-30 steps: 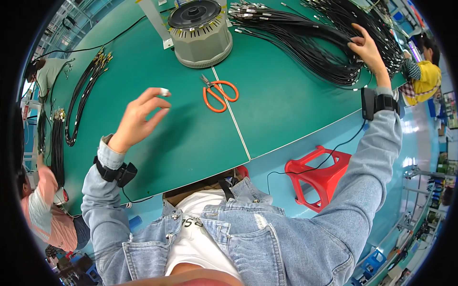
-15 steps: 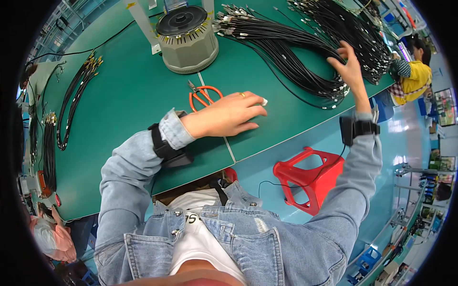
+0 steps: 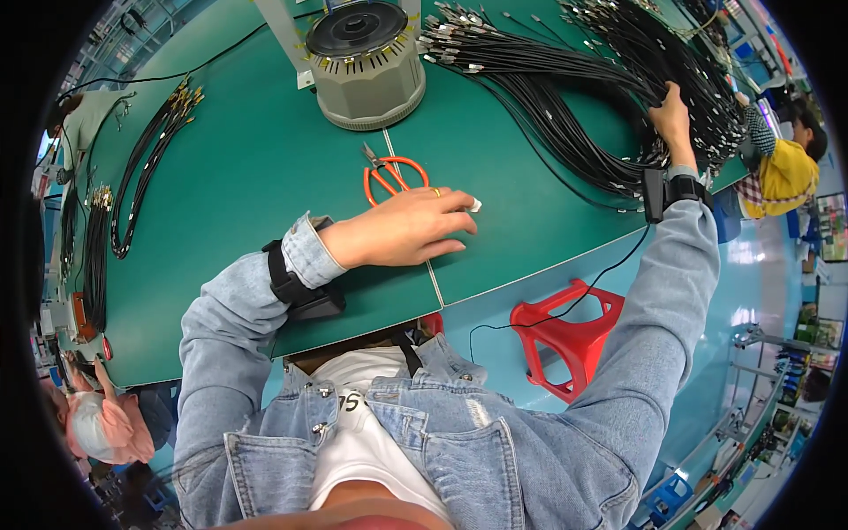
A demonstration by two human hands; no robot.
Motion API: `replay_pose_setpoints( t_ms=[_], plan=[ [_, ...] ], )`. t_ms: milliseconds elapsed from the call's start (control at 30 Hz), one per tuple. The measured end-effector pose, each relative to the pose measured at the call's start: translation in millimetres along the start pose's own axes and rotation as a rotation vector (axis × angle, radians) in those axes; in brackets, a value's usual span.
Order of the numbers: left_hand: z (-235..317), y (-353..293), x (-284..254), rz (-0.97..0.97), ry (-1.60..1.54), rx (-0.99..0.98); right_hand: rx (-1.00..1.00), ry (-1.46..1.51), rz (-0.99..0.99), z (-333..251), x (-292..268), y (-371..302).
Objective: The person picks up a cable, wraps yellow tape around the connector by hand, and trims the excess tape using shears. After repeating this process, they gather the finished cables into a bundle and move them to a pile on the side of the table.
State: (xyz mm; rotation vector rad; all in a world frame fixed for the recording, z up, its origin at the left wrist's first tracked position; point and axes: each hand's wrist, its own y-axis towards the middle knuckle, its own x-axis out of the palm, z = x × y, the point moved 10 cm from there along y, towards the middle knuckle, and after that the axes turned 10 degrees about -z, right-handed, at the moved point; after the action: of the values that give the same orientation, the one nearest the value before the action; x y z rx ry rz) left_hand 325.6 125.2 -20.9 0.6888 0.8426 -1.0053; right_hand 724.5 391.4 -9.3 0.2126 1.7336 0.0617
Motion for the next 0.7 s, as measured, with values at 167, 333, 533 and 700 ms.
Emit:
replay_pose_setpoints(
  t_ms=[167,333,533,700],
  plan=[
    [-7,0,-9,0.057,-0.051,0.004,0.018,0.040,0.016,-4,-11,4],
    [1,0,-10,0.052,-0.080,0.007,0.028,0.109,-0.143,14,23,6],
    [0,-8,-9,0.044,-0.100,-0.009,0.044,-0.164,-0.098,1,28,1],
    [-3,-13,-15,0.078,-0.083,0.002,0.068,-0.172,0.023,-13,-15,-8]
  ],
)
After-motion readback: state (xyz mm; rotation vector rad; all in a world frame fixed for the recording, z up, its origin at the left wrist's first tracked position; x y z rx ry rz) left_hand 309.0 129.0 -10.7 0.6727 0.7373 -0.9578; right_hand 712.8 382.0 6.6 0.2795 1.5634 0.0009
